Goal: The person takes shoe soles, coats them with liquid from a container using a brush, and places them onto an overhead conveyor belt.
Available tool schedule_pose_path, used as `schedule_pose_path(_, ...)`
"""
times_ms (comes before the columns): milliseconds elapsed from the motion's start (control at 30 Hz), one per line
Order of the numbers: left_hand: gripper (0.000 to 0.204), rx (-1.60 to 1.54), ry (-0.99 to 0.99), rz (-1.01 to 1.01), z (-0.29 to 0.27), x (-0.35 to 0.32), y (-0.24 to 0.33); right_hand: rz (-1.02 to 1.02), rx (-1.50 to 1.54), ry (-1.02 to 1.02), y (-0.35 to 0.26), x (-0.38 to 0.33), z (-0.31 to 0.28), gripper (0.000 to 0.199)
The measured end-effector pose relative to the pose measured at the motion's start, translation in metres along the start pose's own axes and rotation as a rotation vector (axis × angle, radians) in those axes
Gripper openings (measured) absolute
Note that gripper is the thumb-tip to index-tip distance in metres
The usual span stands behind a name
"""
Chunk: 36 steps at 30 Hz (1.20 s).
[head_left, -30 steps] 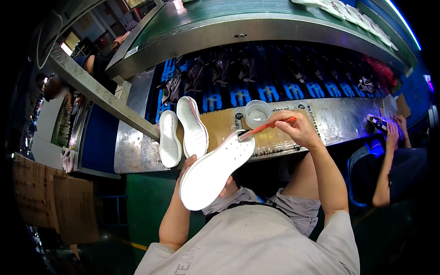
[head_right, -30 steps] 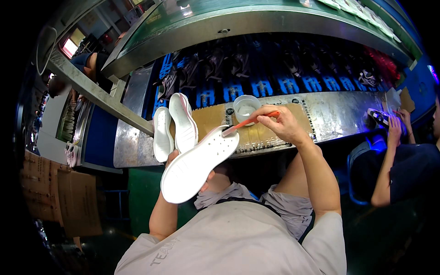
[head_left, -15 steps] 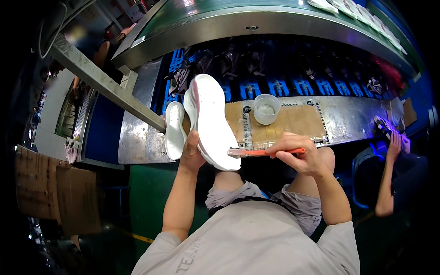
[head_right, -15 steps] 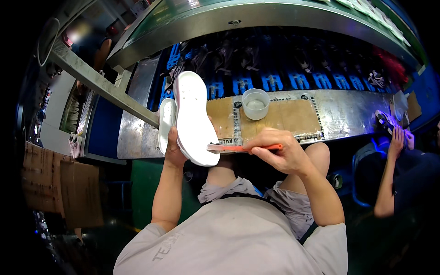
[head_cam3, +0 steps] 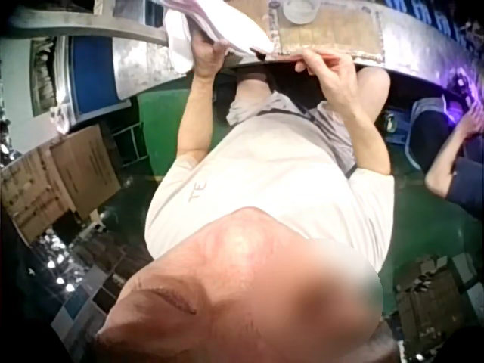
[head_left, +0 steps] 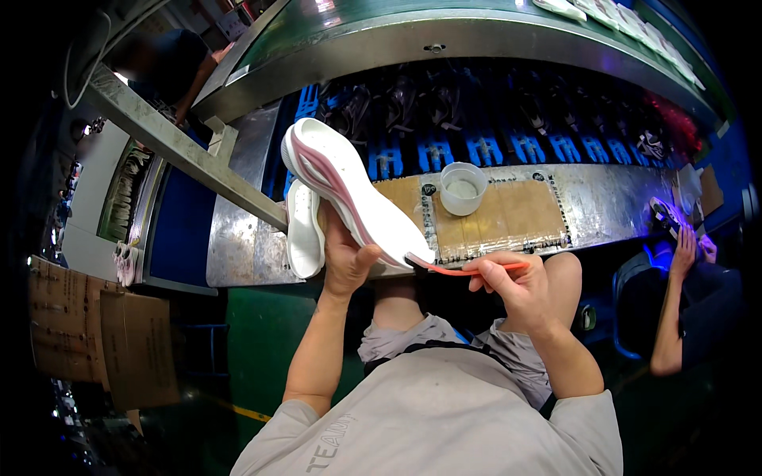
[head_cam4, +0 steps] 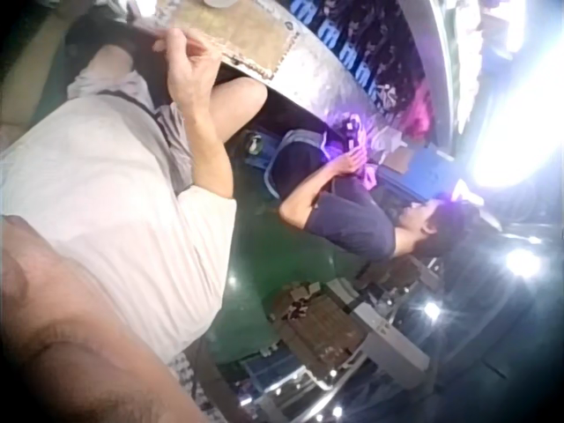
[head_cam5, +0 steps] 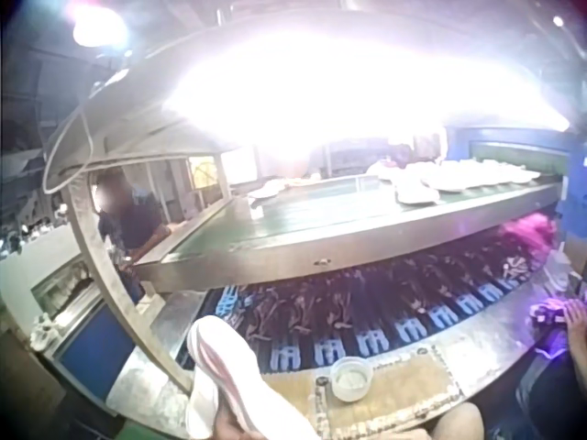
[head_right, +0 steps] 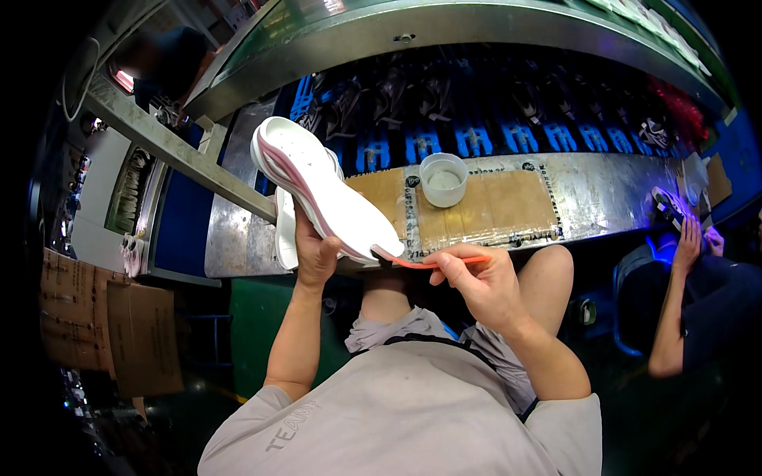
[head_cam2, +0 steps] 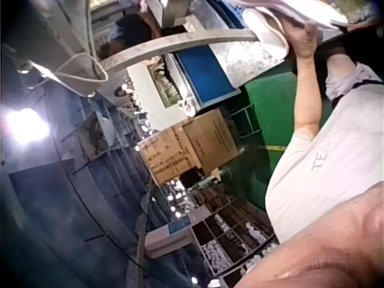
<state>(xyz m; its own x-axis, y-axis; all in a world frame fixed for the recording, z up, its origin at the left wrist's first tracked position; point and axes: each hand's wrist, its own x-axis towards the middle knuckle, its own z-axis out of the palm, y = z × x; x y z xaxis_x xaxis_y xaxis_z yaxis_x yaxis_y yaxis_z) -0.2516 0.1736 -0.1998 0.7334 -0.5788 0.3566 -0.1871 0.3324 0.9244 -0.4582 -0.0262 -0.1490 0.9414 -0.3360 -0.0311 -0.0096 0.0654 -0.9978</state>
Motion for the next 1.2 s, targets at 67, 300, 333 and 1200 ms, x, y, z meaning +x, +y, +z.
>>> schedule_pose_path(67, 0.118, -0.022, -0.022, 0.001, 0.009, -0.002, -0.001, 0.024, 0.072, 0.015, -0.001, 0.004, 0.003, 0.026)
schedule_pose_path(300, 0.127, -0.015, -0.101, -0.125, 0.023, -0.016, -0.010, 0.018, 0.438, 0.094, -0.003, 0.022, 0.015, 0.032)
schedule_pose_path(333, 0.126, -0.012, -0.110, -0.118, 0.024, -0.015, -0.011, 0.013, 0.504, 0.108, -0.003, 0.024, 0.015, 0.032)
schedule_pose_path(1200, 0.029, 0.343, -0.381, 0.423, -0.038, 0.214, 0.109, 0.036, 0.472, 0.597, 0.106, 0.007, -0.106, 0.029)
